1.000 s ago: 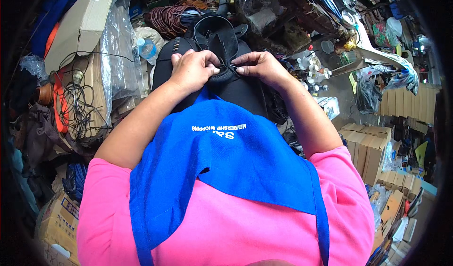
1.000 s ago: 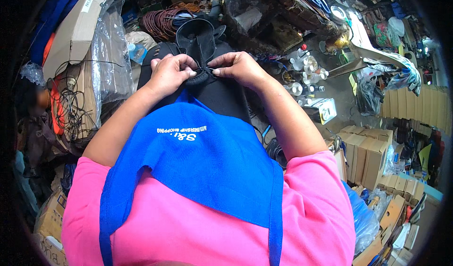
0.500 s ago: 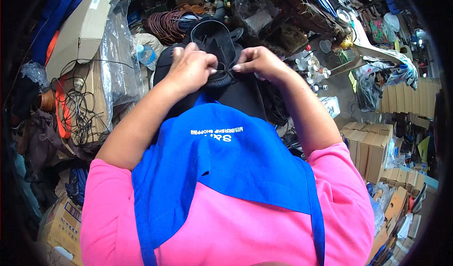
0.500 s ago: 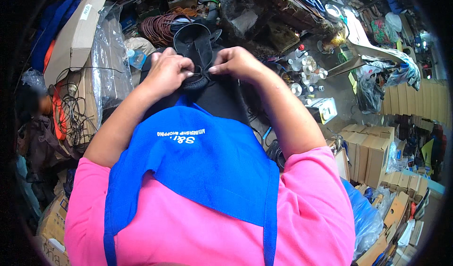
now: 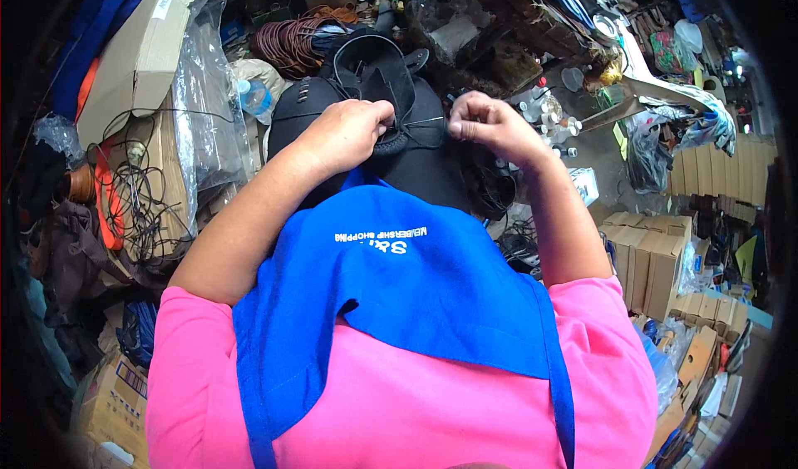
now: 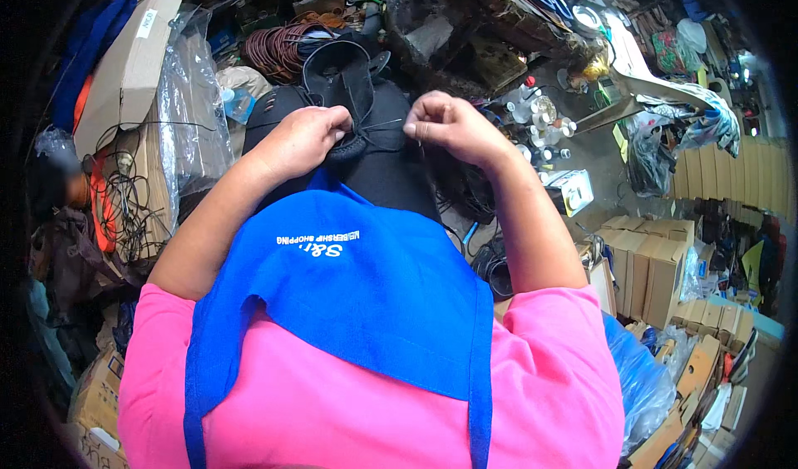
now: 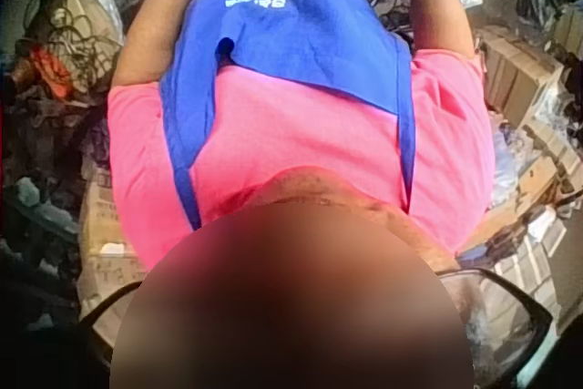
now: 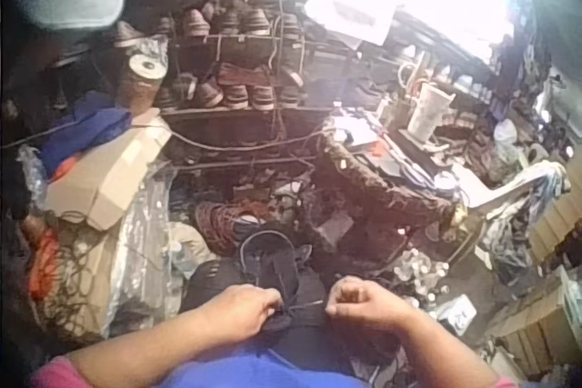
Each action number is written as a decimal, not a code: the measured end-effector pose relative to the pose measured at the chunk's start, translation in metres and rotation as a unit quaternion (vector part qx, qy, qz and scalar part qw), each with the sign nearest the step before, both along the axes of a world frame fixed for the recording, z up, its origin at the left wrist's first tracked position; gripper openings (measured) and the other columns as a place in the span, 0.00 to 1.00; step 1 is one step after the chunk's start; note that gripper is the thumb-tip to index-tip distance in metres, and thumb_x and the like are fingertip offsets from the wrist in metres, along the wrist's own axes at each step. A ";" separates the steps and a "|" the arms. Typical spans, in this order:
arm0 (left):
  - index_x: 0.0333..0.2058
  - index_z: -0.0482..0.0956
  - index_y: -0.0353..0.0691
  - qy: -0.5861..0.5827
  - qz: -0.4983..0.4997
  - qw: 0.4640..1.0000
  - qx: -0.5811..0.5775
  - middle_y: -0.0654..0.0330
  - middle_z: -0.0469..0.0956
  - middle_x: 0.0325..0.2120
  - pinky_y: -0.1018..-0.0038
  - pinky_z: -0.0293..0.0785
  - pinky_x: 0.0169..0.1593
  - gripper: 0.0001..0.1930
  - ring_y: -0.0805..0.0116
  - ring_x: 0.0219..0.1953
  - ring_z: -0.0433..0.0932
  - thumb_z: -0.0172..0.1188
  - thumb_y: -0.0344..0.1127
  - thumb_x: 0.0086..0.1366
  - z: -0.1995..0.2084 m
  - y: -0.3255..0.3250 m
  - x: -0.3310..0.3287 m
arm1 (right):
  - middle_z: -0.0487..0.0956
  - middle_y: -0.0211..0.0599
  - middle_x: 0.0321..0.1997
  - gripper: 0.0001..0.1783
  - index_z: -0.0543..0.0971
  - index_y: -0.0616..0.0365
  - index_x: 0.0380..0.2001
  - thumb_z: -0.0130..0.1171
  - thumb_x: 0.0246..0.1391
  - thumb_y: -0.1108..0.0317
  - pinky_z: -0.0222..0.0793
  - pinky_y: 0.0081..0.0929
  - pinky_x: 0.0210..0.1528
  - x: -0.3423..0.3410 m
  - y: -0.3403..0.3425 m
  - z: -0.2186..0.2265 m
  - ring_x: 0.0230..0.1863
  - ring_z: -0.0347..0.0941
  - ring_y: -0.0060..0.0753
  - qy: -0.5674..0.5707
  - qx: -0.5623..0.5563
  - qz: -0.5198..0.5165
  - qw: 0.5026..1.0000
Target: Hand-sewing the interior edge or lining of a black shoe using a needle and thread.
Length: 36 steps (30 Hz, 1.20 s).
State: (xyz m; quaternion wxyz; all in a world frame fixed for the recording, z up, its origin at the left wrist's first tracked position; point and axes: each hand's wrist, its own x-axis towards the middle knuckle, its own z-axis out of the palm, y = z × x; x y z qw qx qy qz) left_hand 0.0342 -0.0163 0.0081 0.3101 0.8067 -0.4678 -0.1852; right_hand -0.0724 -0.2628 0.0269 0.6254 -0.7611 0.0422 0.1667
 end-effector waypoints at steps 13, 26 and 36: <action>0.30 0.74 0.41 -0.093 -0.011 0.996 0.010 0.52 0.77 0.25 0.56 0.71 0.39 0.03 0.50 0.34 0.76 0.52 0.30 0.57 0.001 0.004 -0.002 | 0.77 0.33 0.34 0.06 0.76 0.49 0.32 0.56 0.49 0.64 0.62 0.39 0.47 0.023 0.049 0.028 0.41 0.74 0.39 -0.259 -0.528 0.182 0.788; 0.33 0.75 0.41 -0.223 0.048 0.973 0.011 0.57 0.77 0.31 0.64 0.69 0.41 0.08 0.56 0.36 0.75 0.54 0.26 0.52 0.003 0.120 0.024 | 0.77 0.32 0.25 0.08 0.77 0.47 0.33 0.57 0.47 0.70 0.63 0.32 0.45 -0.012 -0.029 -0.009 0.34 0.73 0.31 -0.222 -0.555 0.138 0.790; 0.31 0.75 0.38 0.369 -0.078 0.860 -0.343 0.57 0.76 0.31 0.72 0.72 0.45 0.09 0.67 0.38 0.77 0.52 0.36 0.66 0.095 0.025 -0.026 | 0.76 0.31 0.30 0.14 0.74 0.60 0.35 0.56 0.59 0.59 0.64 0.20 0.38 0.044 0.070 0.048 0.32 0.70 0.20 -0.118 0.344 -0.100 0.926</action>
